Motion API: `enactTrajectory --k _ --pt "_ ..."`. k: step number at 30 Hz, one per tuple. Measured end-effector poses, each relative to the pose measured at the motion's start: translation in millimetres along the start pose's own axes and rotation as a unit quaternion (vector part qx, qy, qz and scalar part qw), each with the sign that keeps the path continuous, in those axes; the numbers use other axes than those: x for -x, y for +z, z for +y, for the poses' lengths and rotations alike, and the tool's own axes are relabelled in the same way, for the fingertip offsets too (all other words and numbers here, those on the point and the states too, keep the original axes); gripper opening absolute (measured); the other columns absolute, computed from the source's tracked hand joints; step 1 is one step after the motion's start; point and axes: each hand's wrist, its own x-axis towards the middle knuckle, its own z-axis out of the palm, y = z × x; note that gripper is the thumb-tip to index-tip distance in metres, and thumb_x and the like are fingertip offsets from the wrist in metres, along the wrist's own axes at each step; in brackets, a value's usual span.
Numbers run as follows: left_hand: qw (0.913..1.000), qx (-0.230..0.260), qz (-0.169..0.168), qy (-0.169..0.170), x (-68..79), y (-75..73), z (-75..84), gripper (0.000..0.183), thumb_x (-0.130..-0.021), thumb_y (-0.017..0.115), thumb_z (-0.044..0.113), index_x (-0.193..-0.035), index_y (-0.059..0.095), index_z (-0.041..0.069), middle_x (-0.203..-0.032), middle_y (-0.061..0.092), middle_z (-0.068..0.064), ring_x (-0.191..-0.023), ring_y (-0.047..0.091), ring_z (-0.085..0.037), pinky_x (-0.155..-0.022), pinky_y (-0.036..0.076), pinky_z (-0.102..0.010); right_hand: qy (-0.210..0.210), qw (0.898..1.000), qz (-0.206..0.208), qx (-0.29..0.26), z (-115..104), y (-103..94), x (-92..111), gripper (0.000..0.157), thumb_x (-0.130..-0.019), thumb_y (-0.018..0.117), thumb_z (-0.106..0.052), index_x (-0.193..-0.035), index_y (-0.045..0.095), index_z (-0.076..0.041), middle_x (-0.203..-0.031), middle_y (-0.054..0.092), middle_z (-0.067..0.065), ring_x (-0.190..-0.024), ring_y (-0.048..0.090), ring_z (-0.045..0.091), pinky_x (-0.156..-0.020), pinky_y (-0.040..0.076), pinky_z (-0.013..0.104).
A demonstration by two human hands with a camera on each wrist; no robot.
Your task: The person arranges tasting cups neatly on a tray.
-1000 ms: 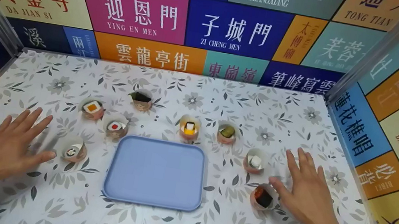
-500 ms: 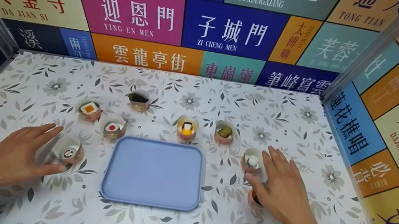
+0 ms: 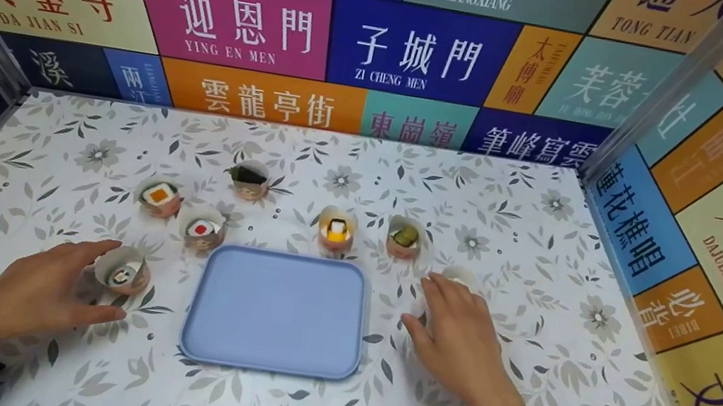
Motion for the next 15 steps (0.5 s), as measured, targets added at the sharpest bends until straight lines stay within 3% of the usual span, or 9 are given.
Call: enactTrajectory --k 6,11,15 --pt "0.9999 0.016 -0.007 -0.001 -3.0 1.9 1.3 0.094 -0.072 0.093 0.046 -0.146 0.055 0.005 -0.133 0.066 -0.018 -0.117 0.064 -0.04 -0.091 0.051 -0.06 0.033 0.998 -0.029 -0.049 -15 16.8 -7 0.047 -0.095 0.077 -0.021 -0.132 0.066 0.006 -0.126 0.068 0.021 -0.116 0.064 0.04 -0.097 0.05 0.058" --pt "0.9968 0.048 -0.052 -0.038 -9.8 1.7 0.1 0.1 -0.073 0.094 0.043 -0.152 0.047 0.003 -0.141 0.06 -0.021 -0.126 0.059 -0.042 -0.096 0.049 -0.061 0.057 0.992 -0.049 -0.1 -22 29.2 -14 0.031 -0.095 0.076 -0.012 -0.12 0.072 0.005 -0.102 0.071 0.012 -0.091 0.067 0.026 -0.081 0.055 0.047" --pt "0.9927 0.066 -0.08 -0.062 -15.4 1.6 1.1 0.102 -0.075 0.094 0.039 -0.154 0.041 0.001 -0.142 0.057 -0.026 -0.128 0.056 -0.045 -0.098 0.046 -0.064 0.065 0.989 -0.059 -0.118 -25 37.0 -19 0.022 -0.094 0.076 -0.009 -0.112 0.076 0.005 -0.098 0.074 0.012 -0.091 0.071 0.027 -0.082 0.058 0.047"
